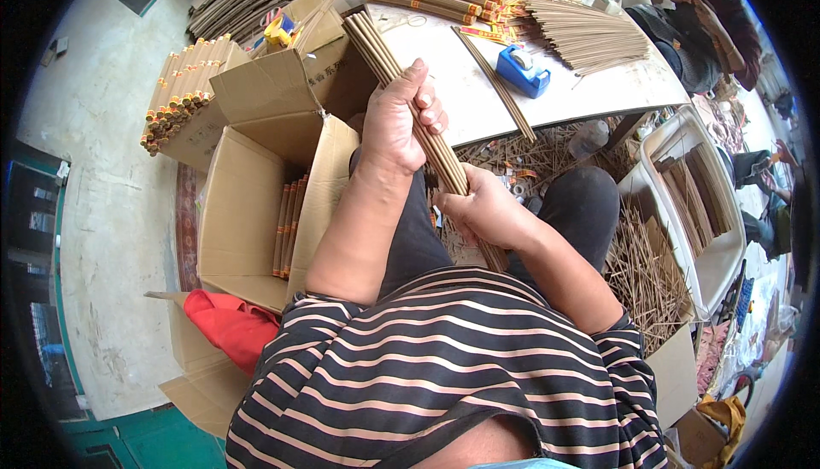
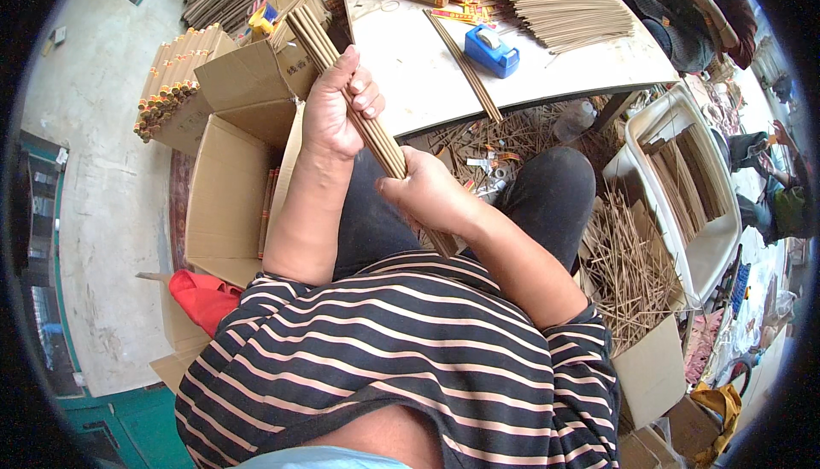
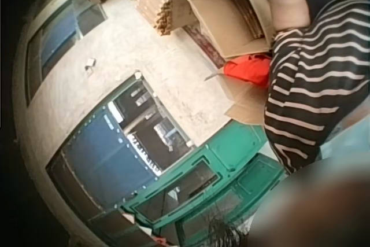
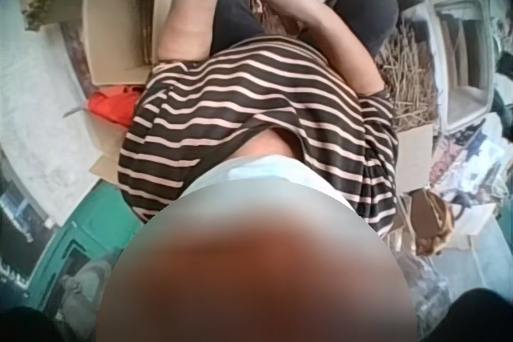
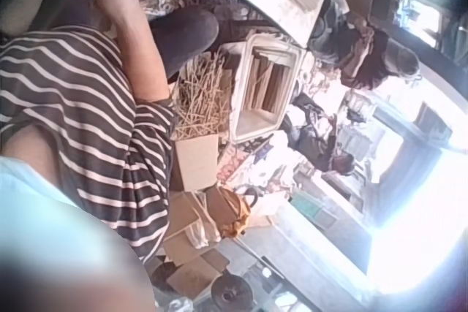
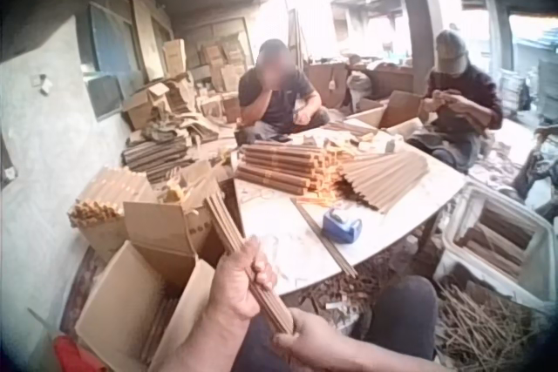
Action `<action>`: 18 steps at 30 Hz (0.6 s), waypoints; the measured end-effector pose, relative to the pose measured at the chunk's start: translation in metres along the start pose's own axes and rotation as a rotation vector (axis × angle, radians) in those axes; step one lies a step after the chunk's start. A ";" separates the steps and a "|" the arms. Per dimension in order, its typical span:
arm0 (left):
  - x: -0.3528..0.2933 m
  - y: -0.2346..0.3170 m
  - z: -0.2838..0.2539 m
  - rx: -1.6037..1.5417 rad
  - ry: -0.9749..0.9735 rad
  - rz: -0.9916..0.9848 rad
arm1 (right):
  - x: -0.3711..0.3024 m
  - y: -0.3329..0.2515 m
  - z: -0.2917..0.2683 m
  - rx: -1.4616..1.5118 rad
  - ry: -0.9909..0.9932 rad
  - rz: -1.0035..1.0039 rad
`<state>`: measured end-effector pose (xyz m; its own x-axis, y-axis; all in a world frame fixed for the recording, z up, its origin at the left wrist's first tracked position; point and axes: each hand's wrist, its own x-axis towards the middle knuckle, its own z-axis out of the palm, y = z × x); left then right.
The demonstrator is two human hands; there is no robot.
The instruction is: The person gathers thin wooden sticks into bundles, aligns them, and secures them with a yellow and red paper band. The person repeats this process for multiple bundles, placing finished bundles on the table.
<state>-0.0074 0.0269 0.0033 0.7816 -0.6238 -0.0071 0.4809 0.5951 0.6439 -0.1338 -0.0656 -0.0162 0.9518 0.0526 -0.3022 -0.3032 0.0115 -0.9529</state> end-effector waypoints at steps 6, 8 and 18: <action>-0.023 -0.022 0.009 0.089 0.042 -0.020 | 0.006 0.004 0.003 -0.146 0.113 -0.087; -0.024 -0.018 0.011 0.083 0.043 -0.028 | 0.004 0.007 -0.002 -0.015 -0.030 -0.086; -0.014 0.002 -0.017 -0.091 -0.052 0.005 | -0.009 0.019 -0.018 0.171 -0.047 -0.119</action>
<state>-0.0107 0.0458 -0.0077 0.7634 -0.6449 0.0372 0.5130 0.6402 0.5718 -0.1476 -0.0840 -0.0314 0.9793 0.0870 -0.1826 -0.1962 0.1896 -0.9621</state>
